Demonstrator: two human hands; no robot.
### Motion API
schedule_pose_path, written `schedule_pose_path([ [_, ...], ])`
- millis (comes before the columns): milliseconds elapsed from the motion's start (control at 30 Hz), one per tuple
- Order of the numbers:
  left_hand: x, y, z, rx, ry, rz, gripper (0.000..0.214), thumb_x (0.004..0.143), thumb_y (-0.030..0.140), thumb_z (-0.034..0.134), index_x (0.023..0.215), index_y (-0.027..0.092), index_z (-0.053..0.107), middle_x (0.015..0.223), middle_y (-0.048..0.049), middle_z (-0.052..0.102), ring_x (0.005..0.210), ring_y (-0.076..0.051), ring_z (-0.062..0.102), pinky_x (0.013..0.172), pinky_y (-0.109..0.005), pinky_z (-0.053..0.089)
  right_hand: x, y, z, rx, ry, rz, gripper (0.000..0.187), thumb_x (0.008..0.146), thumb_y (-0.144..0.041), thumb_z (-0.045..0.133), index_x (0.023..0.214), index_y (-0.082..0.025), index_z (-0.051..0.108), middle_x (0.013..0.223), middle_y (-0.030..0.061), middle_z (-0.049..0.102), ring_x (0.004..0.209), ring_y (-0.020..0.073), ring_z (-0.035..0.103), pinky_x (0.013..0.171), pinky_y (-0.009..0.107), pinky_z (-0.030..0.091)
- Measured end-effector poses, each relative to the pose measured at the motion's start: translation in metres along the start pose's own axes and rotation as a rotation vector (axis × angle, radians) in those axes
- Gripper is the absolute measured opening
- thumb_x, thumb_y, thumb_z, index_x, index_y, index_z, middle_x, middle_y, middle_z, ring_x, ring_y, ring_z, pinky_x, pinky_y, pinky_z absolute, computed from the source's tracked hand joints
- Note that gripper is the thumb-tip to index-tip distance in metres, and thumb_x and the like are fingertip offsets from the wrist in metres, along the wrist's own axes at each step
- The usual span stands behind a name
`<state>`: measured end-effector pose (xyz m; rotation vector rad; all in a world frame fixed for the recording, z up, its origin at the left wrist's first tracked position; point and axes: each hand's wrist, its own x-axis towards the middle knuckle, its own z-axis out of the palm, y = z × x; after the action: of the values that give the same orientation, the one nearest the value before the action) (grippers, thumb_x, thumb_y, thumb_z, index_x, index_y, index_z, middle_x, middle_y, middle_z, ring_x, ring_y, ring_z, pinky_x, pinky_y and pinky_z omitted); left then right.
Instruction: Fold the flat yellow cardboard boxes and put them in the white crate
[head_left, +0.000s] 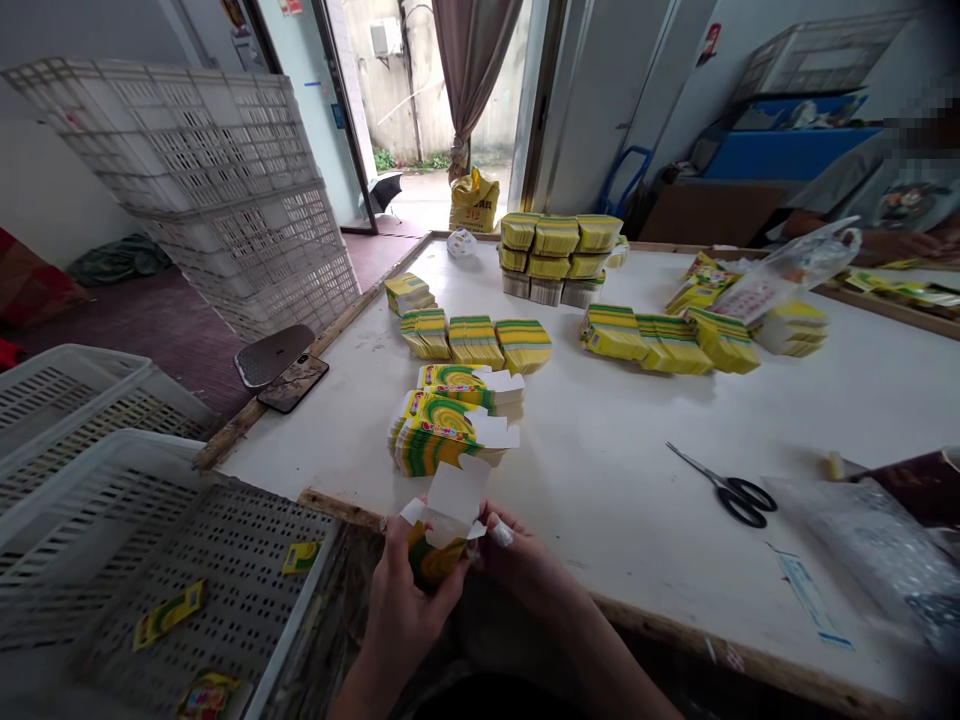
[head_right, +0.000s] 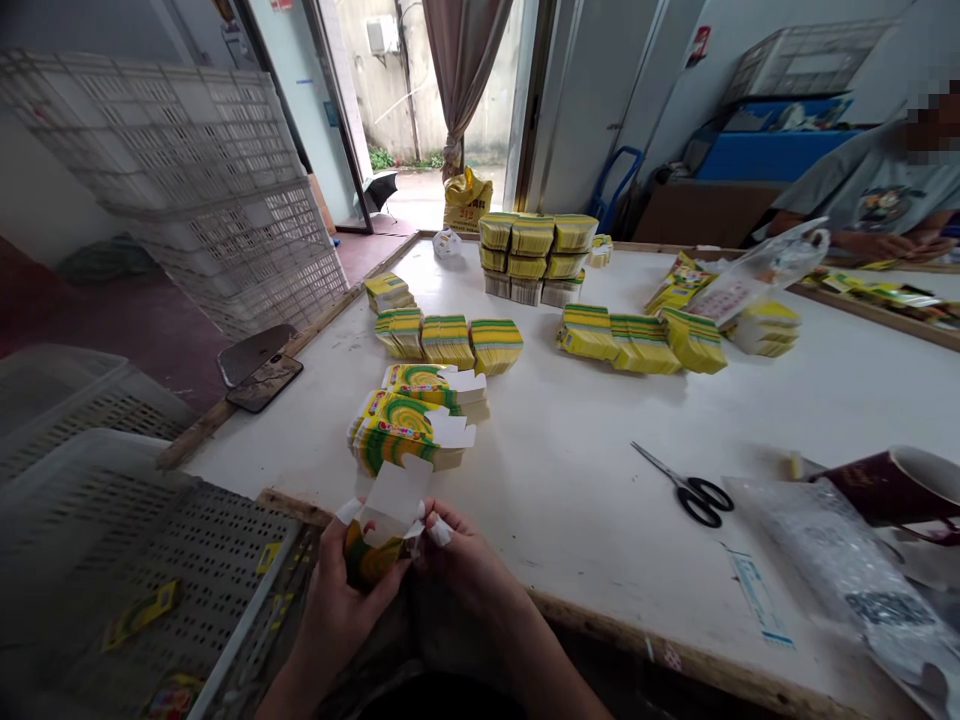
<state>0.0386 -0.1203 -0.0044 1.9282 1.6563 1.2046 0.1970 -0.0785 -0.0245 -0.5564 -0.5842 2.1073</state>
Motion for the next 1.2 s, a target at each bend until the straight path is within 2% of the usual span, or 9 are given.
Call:
schedule_pose_path([
  [100, 0.0, 0.002, 0.001, 0.029, -0.051, 0.016, 0.058, 0.078, 0.034, 0.067, 0.125, 0.022, 0.036, 0.107, -0.0116, 0.064, 0.092, -0.023, 0.067, 0.075, -0.033, 0.057, 0.0, -0.013, 0.01, -0.153, 0.021, -0.061, 0.034, 0.071, -0.045, 0.079, 0.081, -0.016, 0.063, 0.069, -0.003, 0.059, 0.059, 0.0074, 0.049, 0.058, 0.019, 0.041],
  [267, 0.007, 0.007, 0.002, 0.103, -0.029, 0.014, 0.048, 0.077, 0.033, 0.065, 0.115, 0.022, 0.038, 0.093, -0.0084, 0.066, 0.079, -0.025, 0.069, 0.066, -0.034, 0.056, 0.004, -0.037, 0.024, -0.524, -0.035, -0.17, 0.035, 0.08, -0.043, 0.07, 0.104, -0.019, 0.063, 0.091, 0.0018, 0.068, 0.087, 0.0166, 0.061, 0.079, 0.029, 0.048],
  [467, 0.011, 0.007, 0.003, 0.202, -0.103, 0.076, 0.045, 0.076, 0.032, 0.062, 0.111, 0.022, 0.035, 0.086, -0.0083, 0.066, 0.071, -0.027, 0.069, 0.06, -0.036, 0.055, 0.009, -0.028, 0.017, -0.265, 0.021, 0.009, 0.04, 0.066, -0.036, 0.081, 0.099, -0.017, 0.066, 0.085, 0.0017, 0.07, 0.075, 0.0145, 0.063, 0.07, 0.026, 0.047],
  [633, 0.009, 0.007, 0.005, 0.195, -0.156, 0.094, 0.049, 0.076, 0.029, 0.059, 0.116, 0.021, 0.033, 0.093, -0.0108, 0.066, 0.079, -0.028, 0.069, 0.065, -0.039, 0.057, 0.009, -0.018, 0.013, -0.141, -0.014, 0.044, 0.043, 0.063, -0.033, 0.083, 0.098, -0.016, 0.065, 0.084, 0.0029, 0.07, 0.073, 0.015, 0.064, 0.069, 0.026, 0.048],
  [800, 0.013, 0.005, 0.004, 0.227, -0.354, 0.001, 0.052, 0.077, 0.025, 0.055, 0.122, 0.02, 0.028, 0.104, -0.0152, 0.065, 0.092, -0.032, 0.067, 0.075, -0.045, 0.056, -0.003, -0.021, 0.017, -0.686, -0.018, -0.176, 0.034, 0.085, -0.036, 0.063, 0.113, -0.017, 0.064, 0.104, 0.0074, 0.068, 0.098, 0.0218, 0.062, 0.089, 0.036, 0.047],
  [933, 0.015, -0.002, 0.004, 0.093, -0.469, -0.096, 0.063, 0.077, 0.02, 0.05, 0.13, 0.017, 0.016, 0.114, -0.0179, 0.063, 0.101, -0.03, 0.065, 0.083, -0.046, 0.055, -0.013, -0.017, 0.025, -1.07, -0.091, -0.346, 0.048, 0.088, -0.018, 0.054, 0.136, -0.023, 0.05, 0.13, 0.01, 0.058, 0.119, 0.0241, 0.053, 0.103, 0.039, 0.041],
  [1000, 0.013, -0.005, 0.004, 0.1, -0.44, -0.1, 0.069, 0.076, 0.021, 0.052, 0.133, 0.016, 0.014, 0.121, -0.0199, 0.059, 0.109, -0.031, 0.062, 0.088, -0.048, 0.053, -0.013, -0.014, 0.025, -1.095, -0.092, -0.383, 0.046, 0.089, -0.012, 0.048, 0.134, -0.022, 0.052, 0.128, 0.01, 0.06, 0.117, 0.0233, 0.056, 0.101, 0.038, 0.044],
  [1100, 0.009, -0.01, 0.004, 0.23, -0.316, -0.042, 0.067, 0.076, 0.025, 0.058, 0.133, 0.014, 0.023, 0.129, -0.0228, 0.051, 0.12, -0.036, 0.053, 0.096, -0.055, 0.047, -0.01, -0.011, 0.016, -1.058, 0.042, -0.417, 0.043, 0.09, -0.013, 0.045, 0.131, -0.02, 0.055, 0.129, 0.0095, 0.062, 0.119, 0.0232, 0.057, 0.103, 0.04, 0.045],
  [1200, 0.007, -0.012, 0.001, 0.278, -0.214, -0.002, 0.054, 0.079, 0.028, 0.06, 0.126, 0.017, 0.036, 0.12, -0.0169, 0.057, 0.114, -0.033, 0.057, 0.093, -0.053, 0.05, -0.007, -0.011, 0.004, -1.125, 0.113, -0.491, 0.048, 0.089, -0.015, 0.047, 0.137, -0.019, 0.049, 0.137, 0.0113, 0.057, 0.125, 0.0248, 0.054, 0.105, 0.043, 0.044],
])
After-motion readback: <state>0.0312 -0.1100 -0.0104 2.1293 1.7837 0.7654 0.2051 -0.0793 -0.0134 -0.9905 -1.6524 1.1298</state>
